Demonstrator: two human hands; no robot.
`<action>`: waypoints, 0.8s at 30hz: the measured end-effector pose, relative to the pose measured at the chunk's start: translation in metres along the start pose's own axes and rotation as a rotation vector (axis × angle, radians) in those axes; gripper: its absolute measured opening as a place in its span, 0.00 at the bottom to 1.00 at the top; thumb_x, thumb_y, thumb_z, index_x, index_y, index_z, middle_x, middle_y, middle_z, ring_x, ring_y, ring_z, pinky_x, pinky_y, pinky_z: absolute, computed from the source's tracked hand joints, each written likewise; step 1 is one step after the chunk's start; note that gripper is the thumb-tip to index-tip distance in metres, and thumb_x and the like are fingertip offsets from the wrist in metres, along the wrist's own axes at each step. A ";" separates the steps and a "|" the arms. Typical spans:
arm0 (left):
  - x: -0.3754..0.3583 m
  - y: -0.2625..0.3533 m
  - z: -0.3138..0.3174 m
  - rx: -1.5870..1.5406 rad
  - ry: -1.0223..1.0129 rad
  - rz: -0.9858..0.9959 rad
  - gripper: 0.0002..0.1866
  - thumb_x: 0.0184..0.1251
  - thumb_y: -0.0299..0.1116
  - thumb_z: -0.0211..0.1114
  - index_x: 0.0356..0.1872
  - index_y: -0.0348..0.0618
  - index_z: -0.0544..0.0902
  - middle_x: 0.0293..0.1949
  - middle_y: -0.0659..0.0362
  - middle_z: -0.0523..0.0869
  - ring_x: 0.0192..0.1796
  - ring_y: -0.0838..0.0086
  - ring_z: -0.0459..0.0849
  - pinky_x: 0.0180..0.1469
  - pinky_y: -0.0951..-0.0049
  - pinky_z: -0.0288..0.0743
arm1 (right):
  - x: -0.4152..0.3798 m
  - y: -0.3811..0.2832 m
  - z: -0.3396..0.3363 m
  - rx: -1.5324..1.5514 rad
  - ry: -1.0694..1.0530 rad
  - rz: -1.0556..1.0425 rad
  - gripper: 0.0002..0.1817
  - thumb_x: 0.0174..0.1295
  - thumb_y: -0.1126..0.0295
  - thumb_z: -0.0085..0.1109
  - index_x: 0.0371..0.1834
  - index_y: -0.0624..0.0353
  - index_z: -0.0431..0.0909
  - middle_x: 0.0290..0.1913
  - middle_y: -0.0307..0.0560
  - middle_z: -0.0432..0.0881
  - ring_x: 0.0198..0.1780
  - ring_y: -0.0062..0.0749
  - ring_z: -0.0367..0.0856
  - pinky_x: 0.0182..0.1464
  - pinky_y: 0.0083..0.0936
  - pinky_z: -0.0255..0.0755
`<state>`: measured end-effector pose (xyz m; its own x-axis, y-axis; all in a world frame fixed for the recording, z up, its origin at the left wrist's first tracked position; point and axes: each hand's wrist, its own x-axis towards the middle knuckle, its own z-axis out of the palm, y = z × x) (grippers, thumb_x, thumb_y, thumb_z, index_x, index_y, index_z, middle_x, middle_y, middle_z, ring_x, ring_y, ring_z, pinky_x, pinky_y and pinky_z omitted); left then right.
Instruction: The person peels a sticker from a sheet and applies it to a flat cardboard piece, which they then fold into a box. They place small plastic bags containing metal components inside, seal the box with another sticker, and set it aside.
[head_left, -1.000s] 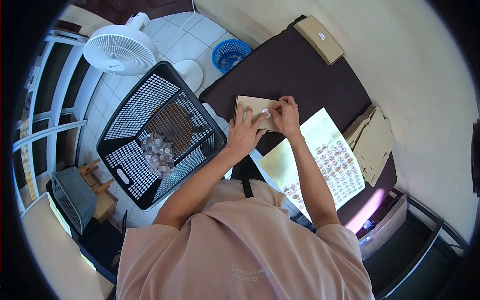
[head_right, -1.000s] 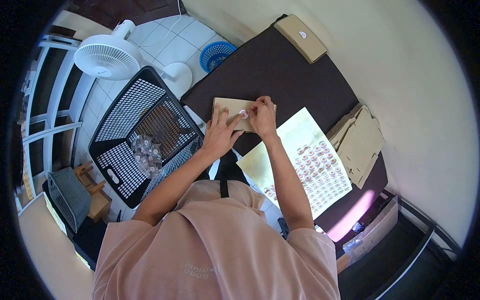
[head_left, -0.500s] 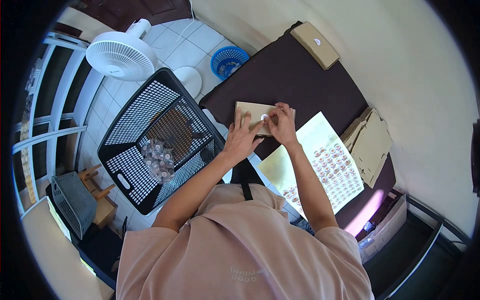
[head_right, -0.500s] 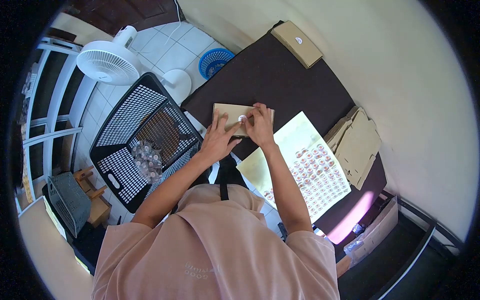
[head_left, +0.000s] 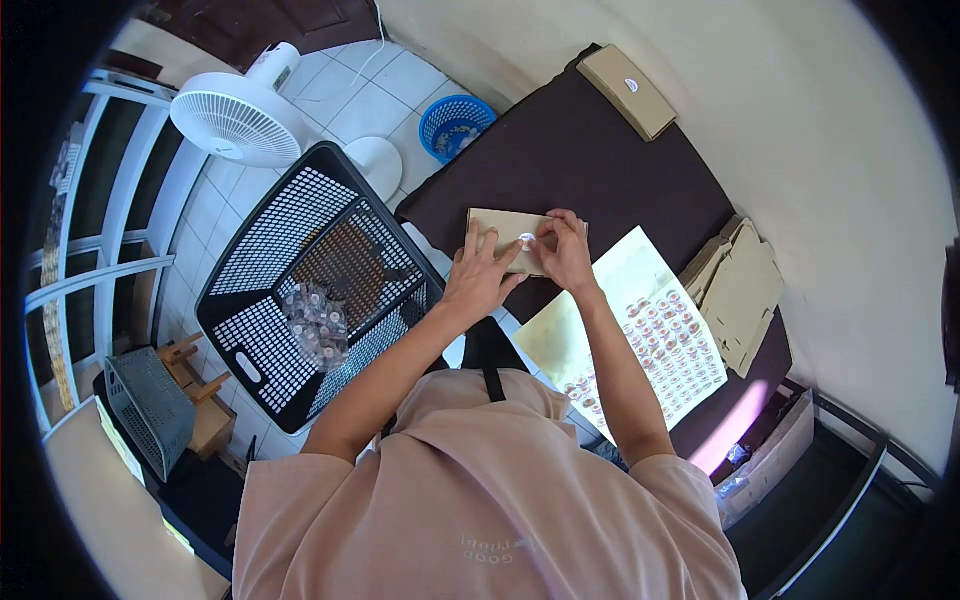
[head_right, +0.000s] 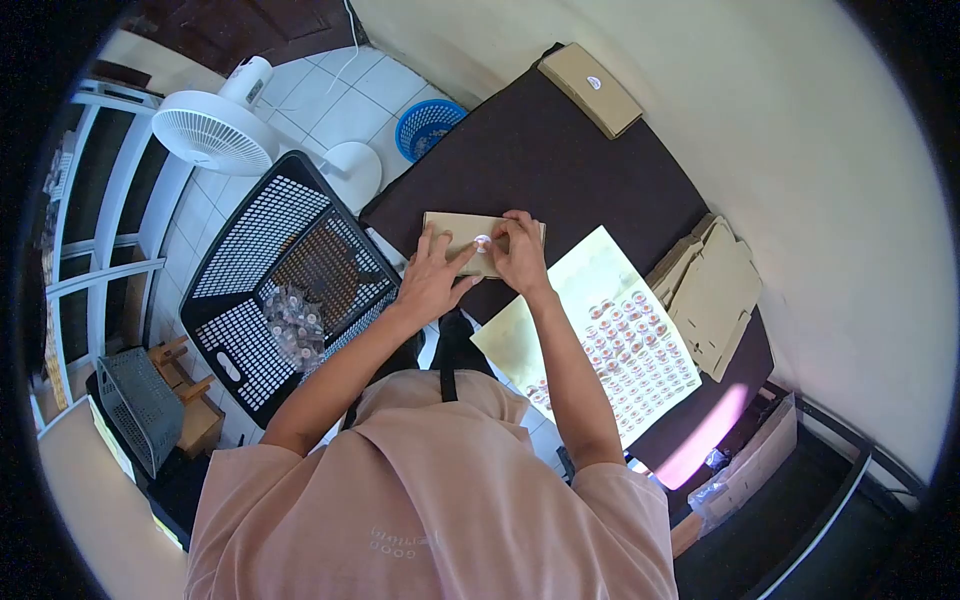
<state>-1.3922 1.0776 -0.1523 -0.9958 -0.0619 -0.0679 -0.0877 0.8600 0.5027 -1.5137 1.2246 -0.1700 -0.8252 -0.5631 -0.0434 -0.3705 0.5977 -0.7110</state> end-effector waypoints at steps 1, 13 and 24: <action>-0.001 -0.001 -0.001 -0.013 0.021 0.018 0.26 0.62 0.47 0.66 0.60 0.51 0.78 0.61 0.43 0.68 0.70 0.39 0.56 0.60 0.44 0.68 | 0.003 0.009 0.001 0.142 -0.031 0.085 0.09 0.51 0.73 0.67 0.33 0.65 0.79 0.56 0.56 0.74 0.54 0.49 0.73 0.59 0.36 0.68; -0.030 -0.049 -0.029 -0.477 0.346 -0.091 0.17 0.60 0.26 0.66 0.52 0.41 0.82 0.51 0.49 0.79 0.59 0.55 0.75 0.62 0.61 0.70 | -0.008 -0.013 -0.025 -0.549 -0.366 -0.111 0.43 0.36 0.64 0.79 0.60 0.50 0.66 0.68 0.55 0.59 0.72 0.65 0.52 0.68 0.67 0.52; -0.108 -0.109 -0.043 -0.554 0.534 -0.556 0.14 0.69 0.27 0.60 0.54 0.38 0.81 0.43 0.54 0.82 0.44 0.71 0.81 0.41 0.74 0.76 | 0.147 0.062 -0.152 -0.412 0.248 0.011 0.39 0.34 0.68 0.78 0.54 0.54 0.68 0.57 0.57 0.71 0.61 0.55 0.66 0.63 0.44 0.62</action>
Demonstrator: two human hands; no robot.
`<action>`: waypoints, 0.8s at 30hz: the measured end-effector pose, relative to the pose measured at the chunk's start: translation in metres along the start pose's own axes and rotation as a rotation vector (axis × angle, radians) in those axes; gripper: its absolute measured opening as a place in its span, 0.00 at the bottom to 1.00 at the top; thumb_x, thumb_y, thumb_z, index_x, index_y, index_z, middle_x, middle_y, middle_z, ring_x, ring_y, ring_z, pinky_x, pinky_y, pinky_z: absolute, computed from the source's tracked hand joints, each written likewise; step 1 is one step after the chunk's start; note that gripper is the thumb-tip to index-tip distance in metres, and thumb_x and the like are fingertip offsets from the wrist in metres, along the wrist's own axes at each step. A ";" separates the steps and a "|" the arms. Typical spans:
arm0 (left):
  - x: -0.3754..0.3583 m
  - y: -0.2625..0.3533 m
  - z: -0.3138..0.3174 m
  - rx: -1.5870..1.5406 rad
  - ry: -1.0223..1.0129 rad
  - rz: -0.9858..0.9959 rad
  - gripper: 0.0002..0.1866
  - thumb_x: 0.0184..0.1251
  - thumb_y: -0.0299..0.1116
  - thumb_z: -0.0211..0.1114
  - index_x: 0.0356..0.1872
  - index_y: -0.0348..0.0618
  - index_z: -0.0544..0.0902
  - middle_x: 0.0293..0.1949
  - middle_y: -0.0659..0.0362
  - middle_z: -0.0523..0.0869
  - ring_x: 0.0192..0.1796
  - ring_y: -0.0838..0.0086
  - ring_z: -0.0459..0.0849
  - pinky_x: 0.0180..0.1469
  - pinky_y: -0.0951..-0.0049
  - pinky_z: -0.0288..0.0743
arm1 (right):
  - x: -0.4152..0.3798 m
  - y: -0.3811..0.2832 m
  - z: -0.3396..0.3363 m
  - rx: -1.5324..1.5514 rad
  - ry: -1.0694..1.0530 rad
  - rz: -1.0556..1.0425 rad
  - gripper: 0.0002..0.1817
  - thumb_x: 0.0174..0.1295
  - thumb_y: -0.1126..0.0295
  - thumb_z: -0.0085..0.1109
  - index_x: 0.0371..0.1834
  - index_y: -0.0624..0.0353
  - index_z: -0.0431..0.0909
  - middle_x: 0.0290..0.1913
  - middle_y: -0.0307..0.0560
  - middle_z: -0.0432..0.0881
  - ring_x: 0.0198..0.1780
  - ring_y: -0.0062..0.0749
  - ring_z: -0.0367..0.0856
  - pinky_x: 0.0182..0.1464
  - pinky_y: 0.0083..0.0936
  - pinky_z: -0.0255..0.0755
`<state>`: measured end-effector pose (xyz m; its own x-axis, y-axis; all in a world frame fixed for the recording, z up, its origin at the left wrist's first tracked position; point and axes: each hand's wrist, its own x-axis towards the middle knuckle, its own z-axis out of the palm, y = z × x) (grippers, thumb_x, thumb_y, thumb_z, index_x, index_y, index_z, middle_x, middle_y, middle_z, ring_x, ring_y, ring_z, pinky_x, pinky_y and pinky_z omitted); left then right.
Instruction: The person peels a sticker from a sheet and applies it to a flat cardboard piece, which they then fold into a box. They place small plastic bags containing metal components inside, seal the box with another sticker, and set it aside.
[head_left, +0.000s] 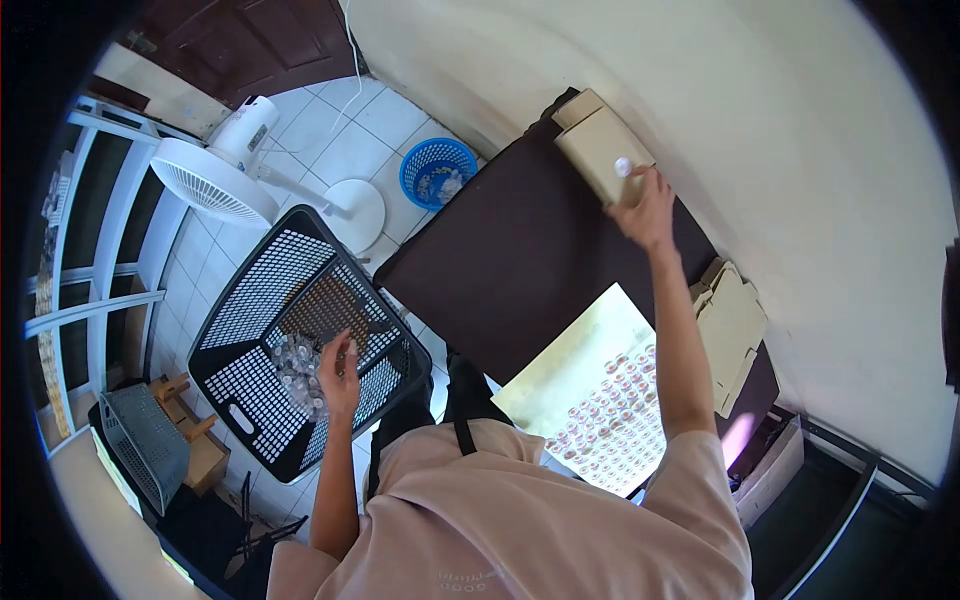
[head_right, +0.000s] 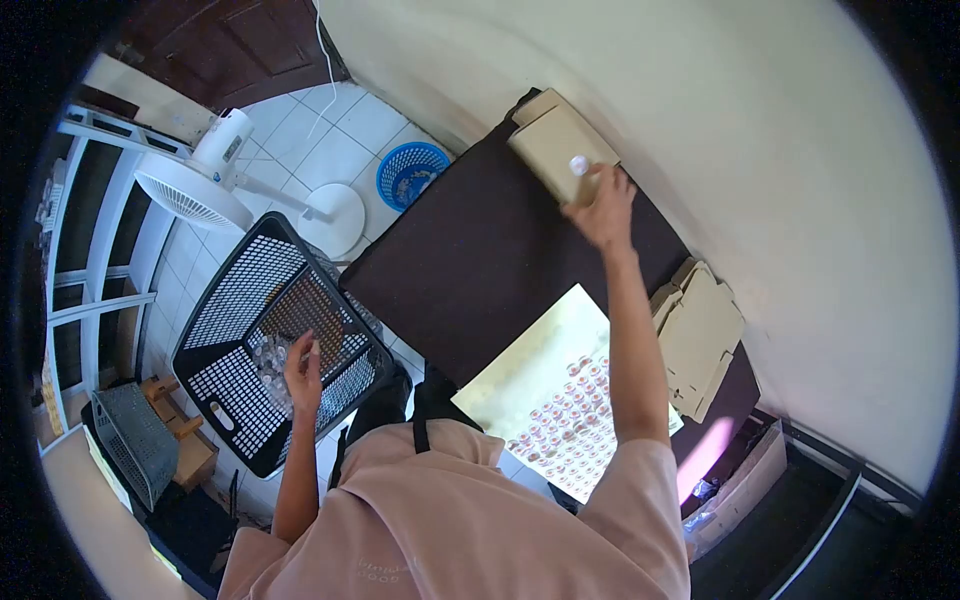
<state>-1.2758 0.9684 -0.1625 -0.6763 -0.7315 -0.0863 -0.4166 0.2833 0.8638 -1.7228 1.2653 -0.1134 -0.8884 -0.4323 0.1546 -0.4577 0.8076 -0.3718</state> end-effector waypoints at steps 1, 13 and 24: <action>-0.001 -0.004 -0.003 0.000 0.003 0.000 0.14 0.69 0.27 0.60 0.54 0.38 0.81 0.43 0.54 0.82 0.44 0.71 0.81 0.41 0.74 0.76 | 0.020 0.013 0.001 -0.005 -0.009 0.030 0.39 0.36 0.66 0.78 0.55 0.54 0.67 0.56 0.58 0.73 0.61 0.56 0.68 0.63 0.45 0.62; -0.009 -0.007 0.002 0.089 -0.018 -0.170 0.14 0.69 0.28 0.60 0.54 0.39 0.81 0.42 0.55 0.83 0.42 0.73 0.81 0.39 0.73 0.76 | 0.103 0.044 0.031 -0.054 -0.051 -0.109 0.37 0.37 0.59 0.77 0.53 0.56 0.71 0.56 0.59 0.74 0.60 0.57 0.70 0.64 0.45 0.63; 0.156 0.155 0.229 0.058 -0.439 0.702 0.16 0.62 0.29 0.66 0.51 0.43 0.81 0.50 0.51 0.78 0.57 0.57 0.74 0.59 0.62 0.69 | 0.107 0.014 -0.035 0.222 -0.077 0.080 0.36 0.40 0.57 0.76 0.53 0.59 0.72 0.51 0.55 0.77 0.52 0.45 0.77 0.54 0.37 0.72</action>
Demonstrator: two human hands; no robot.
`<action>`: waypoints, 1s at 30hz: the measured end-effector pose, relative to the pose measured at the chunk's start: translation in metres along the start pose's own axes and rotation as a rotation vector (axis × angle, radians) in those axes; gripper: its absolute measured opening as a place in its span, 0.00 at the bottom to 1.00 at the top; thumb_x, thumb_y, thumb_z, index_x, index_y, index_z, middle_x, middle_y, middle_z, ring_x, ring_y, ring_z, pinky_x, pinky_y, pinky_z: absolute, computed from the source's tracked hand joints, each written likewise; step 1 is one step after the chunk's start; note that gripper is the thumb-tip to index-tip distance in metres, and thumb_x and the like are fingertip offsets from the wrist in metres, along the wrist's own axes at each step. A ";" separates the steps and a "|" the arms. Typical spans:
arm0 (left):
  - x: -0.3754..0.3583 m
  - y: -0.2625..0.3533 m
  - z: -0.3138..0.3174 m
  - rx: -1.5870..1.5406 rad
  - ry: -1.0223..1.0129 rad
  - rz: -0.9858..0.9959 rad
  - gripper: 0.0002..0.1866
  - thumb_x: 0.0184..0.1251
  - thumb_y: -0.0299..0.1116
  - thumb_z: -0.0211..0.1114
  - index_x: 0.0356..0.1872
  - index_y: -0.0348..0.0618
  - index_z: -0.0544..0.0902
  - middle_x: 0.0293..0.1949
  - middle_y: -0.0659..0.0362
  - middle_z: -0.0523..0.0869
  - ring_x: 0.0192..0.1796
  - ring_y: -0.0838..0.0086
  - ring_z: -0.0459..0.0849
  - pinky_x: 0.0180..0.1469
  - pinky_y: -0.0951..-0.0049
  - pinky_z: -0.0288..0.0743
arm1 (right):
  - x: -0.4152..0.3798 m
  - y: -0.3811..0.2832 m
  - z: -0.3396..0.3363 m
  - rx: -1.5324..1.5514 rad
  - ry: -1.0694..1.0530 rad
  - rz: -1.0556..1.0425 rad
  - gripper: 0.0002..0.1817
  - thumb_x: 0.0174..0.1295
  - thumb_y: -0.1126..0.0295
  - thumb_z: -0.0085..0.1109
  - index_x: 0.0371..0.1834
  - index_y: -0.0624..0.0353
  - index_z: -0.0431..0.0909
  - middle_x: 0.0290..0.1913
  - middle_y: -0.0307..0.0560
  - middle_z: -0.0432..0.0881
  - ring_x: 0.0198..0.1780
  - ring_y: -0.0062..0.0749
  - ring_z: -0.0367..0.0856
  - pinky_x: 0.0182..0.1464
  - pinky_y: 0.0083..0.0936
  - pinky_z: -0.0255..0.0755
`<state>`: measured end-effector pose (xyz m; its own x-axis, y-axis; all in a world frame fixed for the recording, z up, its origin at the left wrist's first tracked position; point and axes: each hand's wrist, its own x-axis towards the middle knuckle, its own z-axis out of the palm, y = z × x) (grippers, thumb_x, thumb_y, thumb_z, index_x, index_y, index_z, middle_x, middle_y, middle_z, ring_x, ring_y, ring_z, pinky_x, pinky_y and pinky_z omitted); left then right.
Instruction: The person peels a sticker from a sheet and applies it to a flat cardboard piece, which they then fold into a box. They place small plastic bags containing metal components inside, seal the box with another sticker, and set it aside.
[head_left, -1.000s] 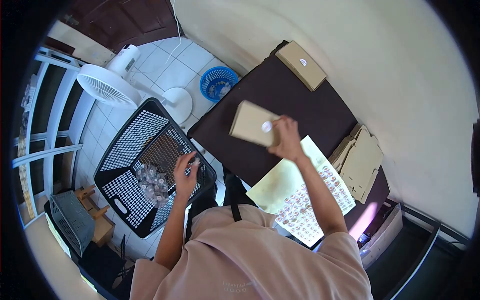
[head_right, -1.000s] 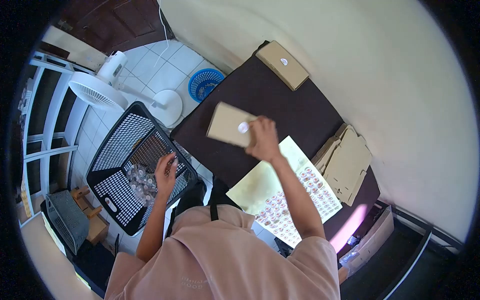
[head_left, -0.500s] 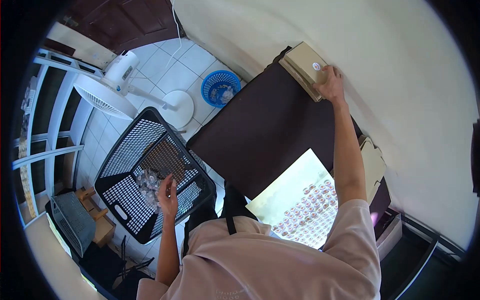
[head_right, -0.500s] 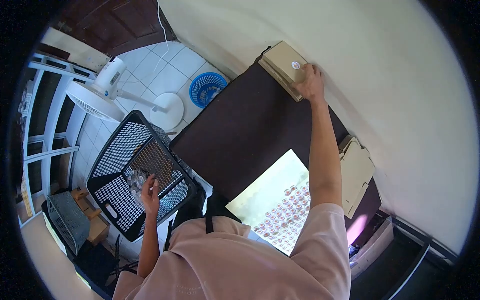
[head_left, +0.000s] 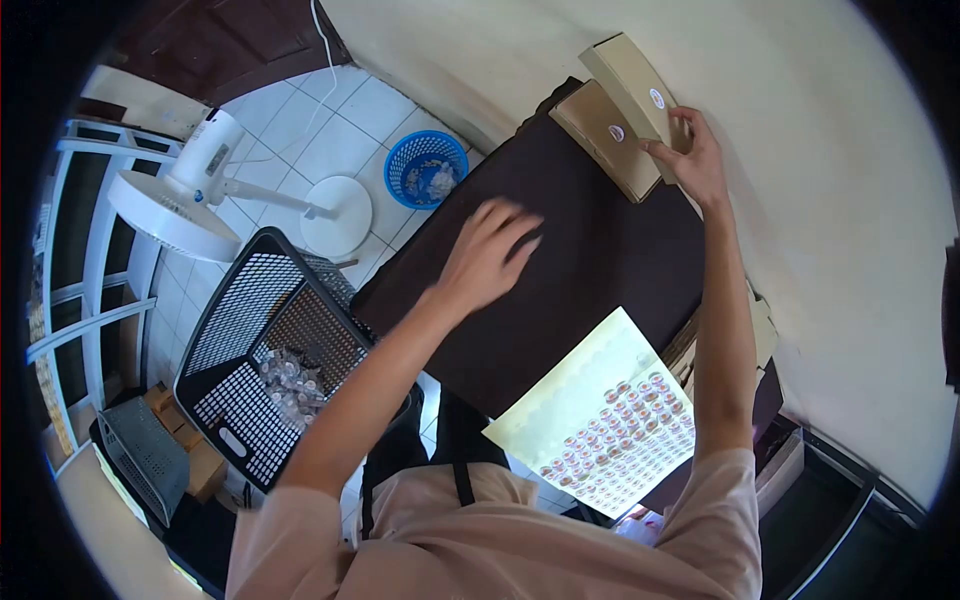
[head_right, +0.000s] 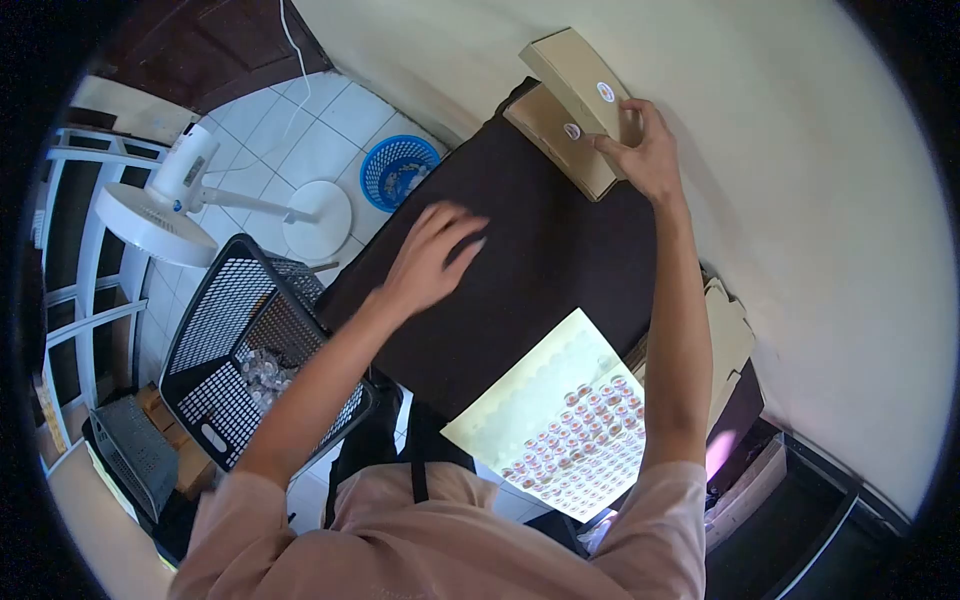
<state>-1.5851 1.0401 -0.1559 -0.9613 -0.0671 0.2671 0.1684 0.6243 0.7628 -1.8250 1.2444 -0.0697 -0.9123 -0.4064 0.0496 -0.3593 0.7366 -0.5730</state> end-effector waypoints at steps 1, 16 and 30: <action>0.033 -0.007 0.014 0.049 -0.038 0.064 0.17 0.63 0.32 0.66 0.53 0.44 0.80 0.52 0.51 0.77 0.60 0.57 0.73 0.61 0.60 0.68 | -0.002 0.002 -0.002 0.029 0.001 0.017 0.36 0.41 0.56 0.76 0.54 0.59 0.72 0.52 0.55 0.77 0.54 0.44 0.76 0.54 0.37 0.72; 0.160 -0.030 0.074 0.389 -0.280 -0.014 0.20 0.62 0.41 0.68 0.56 0.54 0.81 0.69 0.46 0.58 0.76 0.47 0.46 0.65 0.32 0.62 | -0.005 0.036 0.036 0.058 -0.086 0.034 0.34 0.44 0.58 0.76 0.53 0.59 0.72 0.55 0.56 0.76 0.60 0.49 0.72 0.58 0.41 0.69; 0.133 -0.032 0.095 0.328 -0.148 -0.102 0.22 0.61 0.33 0.65 0.58 0.55 0.79 0.48 0.53 0.74 0.53 0.60 0.69 0.49 0.59 0.62 | -0.019 0.047 0.074 -0.196 0.200 -0.255 0.32 0.46 0.67 0.73 0.57 0.52 0.73 0.66 0.57 0.68 0.67 0.59 0.63 0.67 0.48 0.61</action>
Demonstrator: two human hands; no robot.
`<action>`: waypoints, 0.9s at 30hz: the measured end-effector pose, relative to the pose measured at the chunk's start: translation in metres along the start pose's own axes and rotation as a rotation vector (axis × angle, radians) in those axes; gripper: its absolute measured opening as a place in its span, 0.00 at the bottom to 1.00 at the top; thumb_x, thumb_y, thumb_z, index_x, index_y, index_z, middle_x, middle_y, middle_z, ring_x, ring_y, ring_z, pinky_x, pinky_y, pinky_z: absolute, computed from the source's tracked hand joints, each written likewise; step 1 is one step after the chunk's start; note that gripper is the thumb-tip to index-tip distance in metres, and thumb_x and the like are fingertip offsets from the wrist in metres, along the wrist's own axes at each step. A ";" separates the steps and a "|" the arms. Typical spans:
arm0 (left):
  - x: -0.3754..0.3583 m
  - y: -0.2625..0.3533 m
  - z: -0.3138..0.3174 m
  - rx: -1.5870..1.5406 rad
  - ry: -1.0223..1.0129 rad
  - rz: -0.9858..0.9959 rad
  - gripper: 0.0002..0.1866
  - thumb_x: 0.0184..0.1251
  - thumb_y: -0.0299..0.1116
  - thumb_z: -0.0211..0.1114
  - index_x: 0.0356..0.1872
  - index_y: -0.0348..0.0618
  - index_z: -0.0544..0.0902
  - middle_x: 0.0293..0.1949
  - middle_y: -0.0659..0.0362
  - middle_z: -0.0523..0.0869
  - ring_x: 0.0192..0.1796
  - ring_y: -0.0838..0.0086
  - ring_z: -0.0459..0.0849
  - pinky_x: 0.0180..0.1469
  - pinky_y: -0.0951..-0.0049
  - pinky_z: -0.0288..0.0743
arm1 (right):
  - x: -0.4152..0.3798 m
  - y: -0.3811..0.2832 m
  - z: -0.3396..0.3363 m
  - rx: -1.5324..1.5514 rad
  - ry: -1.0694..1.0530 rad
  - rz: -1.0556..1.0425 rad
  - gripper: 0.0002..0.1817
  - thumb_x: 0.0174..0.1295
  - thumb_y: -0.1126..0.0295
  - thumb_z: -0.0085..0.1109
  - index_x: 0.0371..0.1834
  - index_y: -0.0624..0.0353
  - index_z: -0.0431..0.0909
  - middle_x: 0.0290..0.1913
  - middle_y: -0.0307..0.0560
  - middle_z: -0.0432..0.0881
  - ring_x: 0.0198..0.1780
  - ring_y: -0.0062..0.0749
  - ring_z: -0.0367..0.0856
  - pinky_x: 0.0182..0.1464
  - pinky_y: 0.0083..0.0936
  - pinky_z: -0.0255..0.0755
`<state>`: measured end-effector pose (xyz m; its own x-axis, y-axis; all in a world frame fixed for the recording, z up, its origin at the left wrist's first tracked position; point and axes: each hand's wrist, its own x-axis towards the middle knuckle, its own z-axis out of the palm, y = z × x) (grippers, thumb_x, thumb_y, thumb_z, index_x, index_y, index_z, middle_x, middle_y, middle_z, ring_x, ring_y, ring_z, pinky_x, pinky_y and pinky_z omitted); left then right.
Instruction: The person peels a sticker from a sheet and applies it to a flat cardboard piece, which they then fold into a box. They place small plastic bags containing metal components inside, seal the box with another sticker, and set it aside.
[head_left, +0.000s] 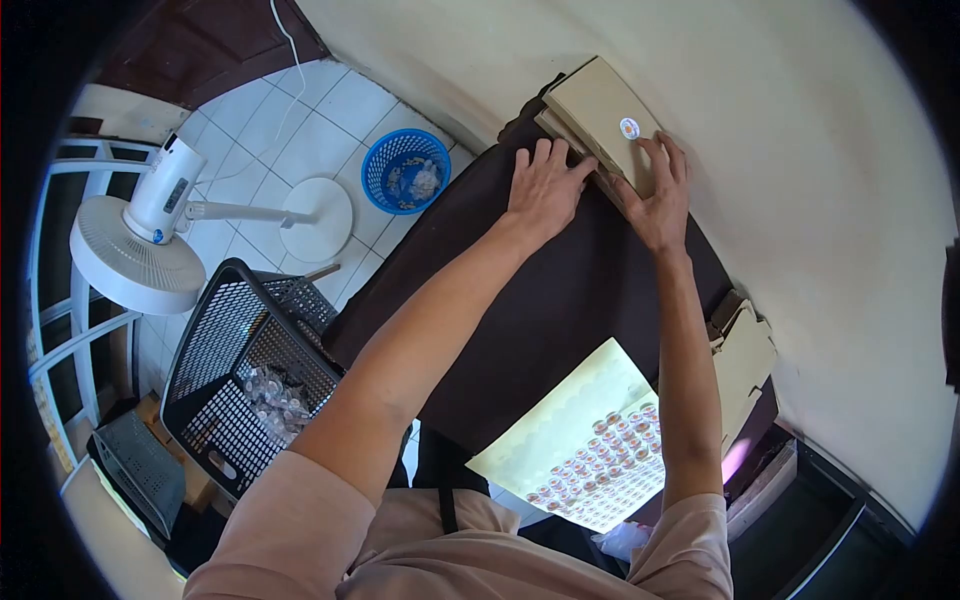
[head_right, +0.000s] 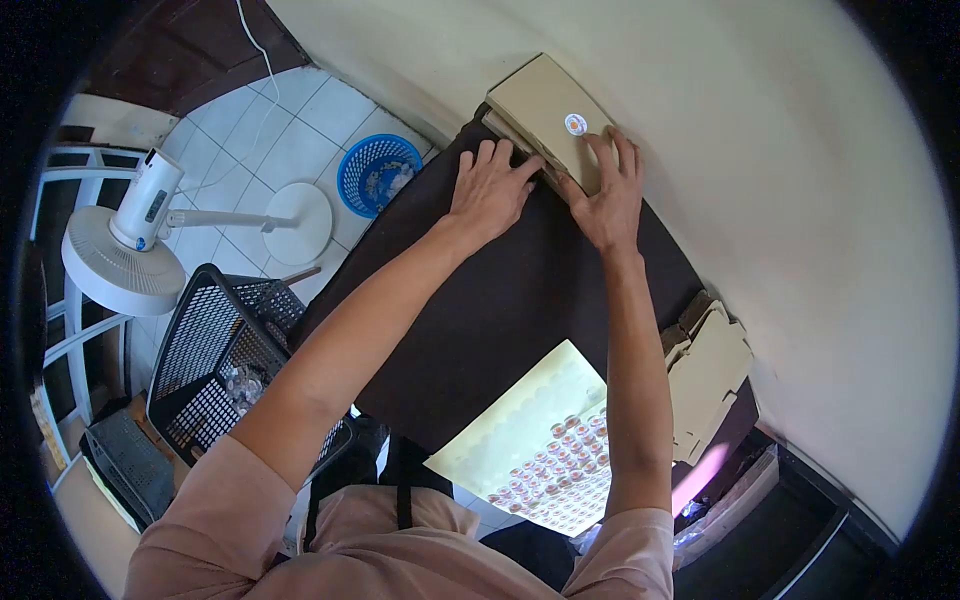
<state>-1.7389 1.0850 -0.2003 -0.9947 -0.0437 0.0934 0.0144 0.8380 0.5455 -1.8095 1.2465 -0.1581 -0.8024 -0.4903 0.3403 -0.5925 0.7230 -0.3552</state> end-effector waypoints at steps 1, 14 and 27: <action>-0.001 -0.001 -0.002 0.003 0.000 0.003 0.22 0.61 0.33 0.65 0.58 0.55 0.79 0.48 0.53 0.74 0.53 0.60 0.69 0.49 0.59 0.62 | -0.001 0.001 0.003 -0.022 0.004 0.000 0.32 0.46 0.68 0.73 0.58 0.50 0.74 0.67 0.57 0.67 0.68 0.59 0.62 0.68 0.48 0.61; 0.000 -0.042 -0.032 -0.510 0.317 -0.054 0.16 0.64 0.30 0.63 0.53 0.40 0.79 0.52 0.46 0.80 0.57 0.53 0.78 0.56 0.63 0.73 | -0.020 -0.006 0.015 -0.124 0.009 0.070 0.33 0.54 0.68 0.69 0.66 0.49 0.71 0.70 0.58 0.65 0.72 0.65 0.56 0.70 0.55 0.58; 0.065 -0.042 -0.020 -0.577 0.190 -0.283 0.21 0.68 0.44 0.61 0.57 0.43 0.81 0.48 0.42 0.85 0.53 0.55 0.84 0.58 0.64 0.74 | -0.050 -0.009 0.025 -0.103 0.087 0.134 0.30 0.59 0.75 0.63 0.67 0.49 0.70 0.70 0.56 0.65 0.74 0.63 0.53 0.71 0.49 0.59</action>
<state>-1.8023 1.0360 -0.2005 -0.9336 -0.3584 -0.0030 -0.1402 0.3573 0.9234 -1.7656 1.2526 -0.1939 -0.8620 -0.3454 0.3711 -0.4662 0.8276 -0.3126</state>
